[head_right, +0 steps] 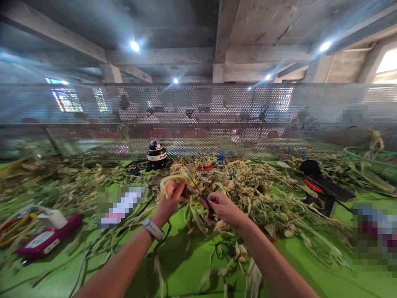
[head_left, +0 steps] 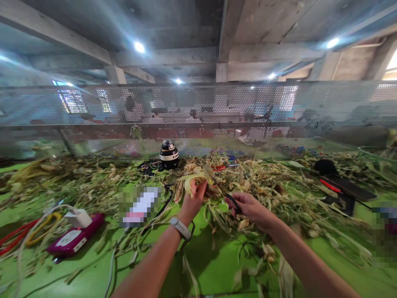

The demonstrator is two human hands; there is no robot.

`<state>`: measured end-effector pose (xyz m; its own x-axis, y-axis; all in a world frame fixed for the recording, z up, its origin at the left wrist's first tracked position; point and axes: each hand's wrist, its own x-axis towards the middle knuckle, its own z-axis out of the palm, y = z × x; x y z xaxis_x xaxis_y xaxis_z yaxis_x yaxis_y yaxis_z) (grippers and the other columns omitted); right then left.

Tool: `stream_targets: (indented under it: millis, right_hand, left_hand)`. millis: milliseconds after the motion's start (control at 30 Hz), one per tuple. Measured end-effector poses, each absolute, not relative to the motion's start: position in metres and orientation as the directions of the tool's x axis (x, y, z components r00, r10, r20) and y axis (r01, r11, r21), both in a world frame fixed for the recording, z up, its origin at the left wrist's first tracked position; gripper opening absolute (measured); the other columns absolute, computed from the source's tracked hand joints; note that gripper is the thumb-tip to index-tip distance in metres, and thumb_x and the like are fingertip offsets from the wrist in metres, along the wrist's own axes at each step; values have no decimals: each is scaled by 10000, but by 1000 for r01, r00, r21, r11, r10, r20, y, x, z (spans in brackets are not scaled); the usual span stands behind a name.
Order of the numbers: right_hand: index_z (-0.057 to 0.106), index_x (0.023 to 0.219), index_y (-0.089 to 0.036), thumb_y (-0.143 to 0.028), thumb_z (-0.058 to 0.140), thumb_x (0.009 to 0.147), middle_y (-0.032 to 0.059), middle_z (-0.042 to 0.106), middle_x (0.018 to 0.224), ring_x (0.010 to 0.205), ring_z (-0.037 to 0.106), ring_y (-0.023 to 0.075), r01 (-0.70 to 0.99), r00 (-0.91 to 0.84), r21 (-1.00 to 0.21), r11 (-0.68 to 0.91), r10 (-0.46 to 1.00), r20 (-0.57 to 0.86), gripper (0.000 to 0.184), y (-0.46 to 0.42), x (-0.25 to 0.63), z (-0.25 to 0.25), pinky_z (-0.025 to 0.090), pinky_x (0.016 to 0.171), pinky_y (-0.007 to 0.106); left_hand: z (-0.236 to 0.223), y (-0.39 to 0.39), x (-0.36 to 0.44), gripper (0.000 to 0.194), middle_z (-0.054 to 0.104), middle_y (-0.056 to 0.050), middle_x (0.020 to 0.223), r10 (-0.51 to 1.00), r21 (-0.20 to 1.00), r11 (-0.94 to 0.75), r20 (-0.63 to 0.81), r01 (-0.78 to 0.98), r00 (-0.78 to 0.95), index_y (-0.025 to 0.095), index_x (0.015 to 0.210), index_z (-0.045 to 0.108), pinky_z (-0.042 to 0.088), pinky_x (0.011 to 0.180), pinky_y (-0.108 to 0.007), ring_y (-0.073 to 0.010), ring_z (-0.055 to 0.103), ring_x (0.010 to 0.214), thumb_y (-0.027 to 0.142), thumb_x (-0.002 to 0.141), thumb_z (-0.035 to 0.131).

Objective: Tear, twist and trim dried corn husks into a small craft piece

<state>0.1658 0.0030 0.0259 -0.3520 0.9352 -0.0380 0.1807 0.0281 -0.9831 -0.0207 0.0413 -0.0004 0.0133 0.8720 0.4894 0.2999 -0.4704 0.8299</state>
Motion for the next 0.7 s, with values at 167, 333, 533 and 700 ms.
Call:
stream_targets:
  millis: [167, 333, 533, 700]
  right_hand:
    - [573, 668, -138, -631, 577, 692, -3, 570, 543, 457, 425, 76, 181, -495, -983, 24, 866, -70, 493, -2, 179, 35, 219, 447, 223]
    - [606, 648, -125, -619, 522, 748, 4, 582, 512, 420, 364, 60, 231, -550, -973, 22, 828, -112, 511, -2, 184, 36, 188, 441, 230]
    - [590, 634, -122, -598, 540, 746, 5, 577, 516, 431, 352, 58, 205, -530, -979, 16, 842, -97, 492, 1, 185, 33, 193, 451, 228]
    - [592, 630, -119, -608, 531, 743, 7, 571, 503, 416, 327, 55, 230, -535, -973, -1, 835, -127, 506, 4, 184, 28, 169, 445, 231]
  left_hand:
    - [9, 39, -18, 243, 665, -65, 736, 944, 944, -329, 329, -24, 20, 182, 854, 517, 505, 539, -285, -194, 641, 633, 416, 790, 513]
    - [12, 37, -21, 288, 672, -58, 768, 951, 941, -280, 298, -188, 78, 173, 874, 492, 506, 511, -255, -184, 655, 662, 435, 770, 550]
    - [16, 34, -22, 309, 667, -58, 822, 962, 933, -252, 270, -256, 37, 168, 902, 492, 511, 509, -243, -176, 664, 668, 431, 757, 564]
    - [15, 35, -22, 295, 682, -46, 777, 965, 934, -229, 255, -275, 63, 177, 886, 491, 510, 513, -243, -174, 666, 654, 432, 758, 568]
